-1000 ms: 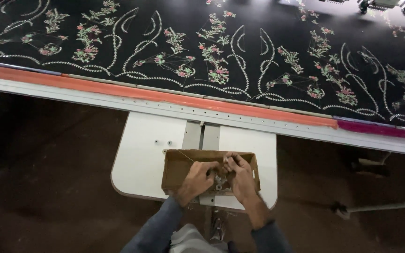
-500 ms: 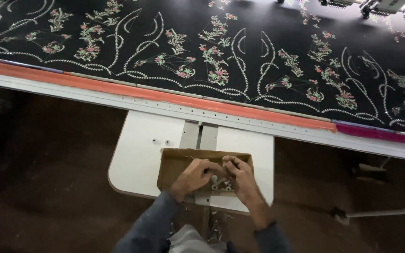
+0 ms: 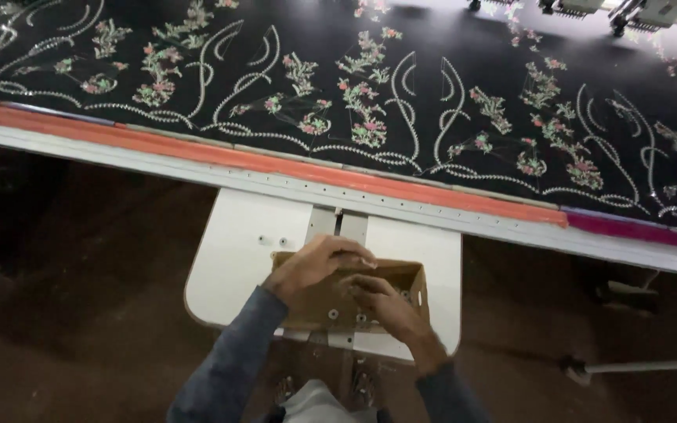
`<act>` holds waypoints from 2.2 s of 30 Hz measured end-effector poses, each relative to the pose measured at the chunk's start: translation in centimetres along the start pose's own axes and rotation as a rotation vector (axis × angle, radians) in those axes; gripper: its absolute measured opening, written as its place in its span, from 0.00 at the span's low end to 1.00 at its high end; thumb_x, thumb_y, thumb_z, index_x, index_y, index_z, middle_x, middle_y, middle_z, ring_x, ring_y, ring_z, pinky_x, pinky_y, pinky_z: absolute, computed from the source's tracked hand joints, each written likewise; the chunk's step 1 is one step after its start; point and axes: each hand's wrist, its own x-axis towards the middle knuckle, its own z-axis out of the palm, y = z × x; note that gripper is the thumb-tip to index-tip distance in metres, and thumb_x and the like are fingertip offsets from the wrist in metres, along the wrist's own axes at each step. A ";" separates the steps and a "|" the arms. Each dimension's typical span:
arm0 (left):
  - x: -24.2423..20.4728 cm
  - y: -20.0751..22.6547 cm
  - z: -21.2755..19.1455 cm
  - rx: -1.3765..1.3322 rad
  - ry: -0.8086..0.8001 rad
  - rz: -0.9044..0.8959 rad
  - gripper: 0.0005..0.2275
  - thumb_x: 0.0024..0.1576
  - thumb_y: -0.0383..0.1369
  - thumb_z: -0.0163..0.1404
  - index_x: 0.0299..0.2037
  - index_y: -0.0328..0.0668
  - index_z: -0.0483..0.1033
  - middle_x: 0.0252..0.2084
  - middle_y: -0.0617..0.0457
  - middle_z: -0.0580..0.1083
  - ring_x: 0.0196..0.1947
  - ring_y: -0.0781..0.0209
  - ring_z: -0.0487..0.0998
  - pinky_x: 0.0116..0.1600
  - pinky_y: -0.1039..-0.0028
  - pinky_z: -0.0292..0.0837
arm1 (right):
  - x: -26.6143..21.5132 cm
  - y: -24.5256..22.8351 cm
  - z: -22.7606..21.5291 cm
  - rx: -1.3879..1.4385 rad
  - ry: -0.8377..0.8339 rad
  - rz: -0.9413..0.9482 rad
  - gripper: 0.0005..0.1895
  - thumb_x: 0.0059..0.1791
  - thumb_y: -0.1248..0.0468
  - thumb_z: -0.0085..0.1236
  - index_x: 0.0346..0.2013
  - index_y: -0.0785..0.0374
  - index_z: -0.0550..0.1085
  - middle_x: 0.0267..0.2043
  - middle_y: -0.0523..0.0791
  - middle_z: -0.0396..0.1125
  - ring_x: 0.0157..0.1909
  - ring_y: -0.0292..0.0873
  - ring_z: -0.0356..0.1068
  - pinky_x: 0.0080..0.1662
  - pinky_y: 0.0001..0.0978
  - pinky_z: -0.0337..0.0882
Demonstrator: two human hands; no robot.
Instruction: Picking up a box of bobbins, carrying it to an embroidery machine, and sorting through the bobbins.
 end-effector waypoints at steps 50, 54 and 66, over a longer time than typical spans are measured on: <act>2.7 -3.6 2.5 0.409 0.035 0.139 0.04 0.59 0.28 0.56 0.39 0.39 0.85 0.40 0.49 0.78 0.37 0.57 0.79 0.39 0.70 0.76 | 4.7 8.2 -4.9 0.458 0.492 -0.152 0.23 0.45 0.52 0.65 0.49 0.62 0.75 0.45 0.44 0.65 0.42 0.40 0.66 0.40 0.33 0.67; 2.7 -3.2 3.5 0.365 -0.040 0.072 0.09 0.59 0.21 0.51 0.43 0.37 0.85 0.43 0.45 0.81 0.40 0.54 0.84 0.47 0.70 0.81 | 3.6 7.8 -5.5 0.582 0.467 -0.151 0.08 0.52 0.60 0.61 0.42 0.60 0.74 0.37 0.44 0.68 0.27 0.37 0.60 0.27 0.28 0.60; 1.9 -2.8 3.9 0.367 -0.008 0.016 0.13 0.58 0.28 0.56 0.53 0.50 0.78 0.50 0.50 0.75 0.46 0.57 0.79 0.53 0.66 0.77 | 3.1 6.2 -3.8 0.520 0.406 -0.217 0.19 0.48 0.56 0.61 0.44 0.70 0.79 0.52 0.42 0.57 0.51 0.43 0.69 0.49 0.37 0.76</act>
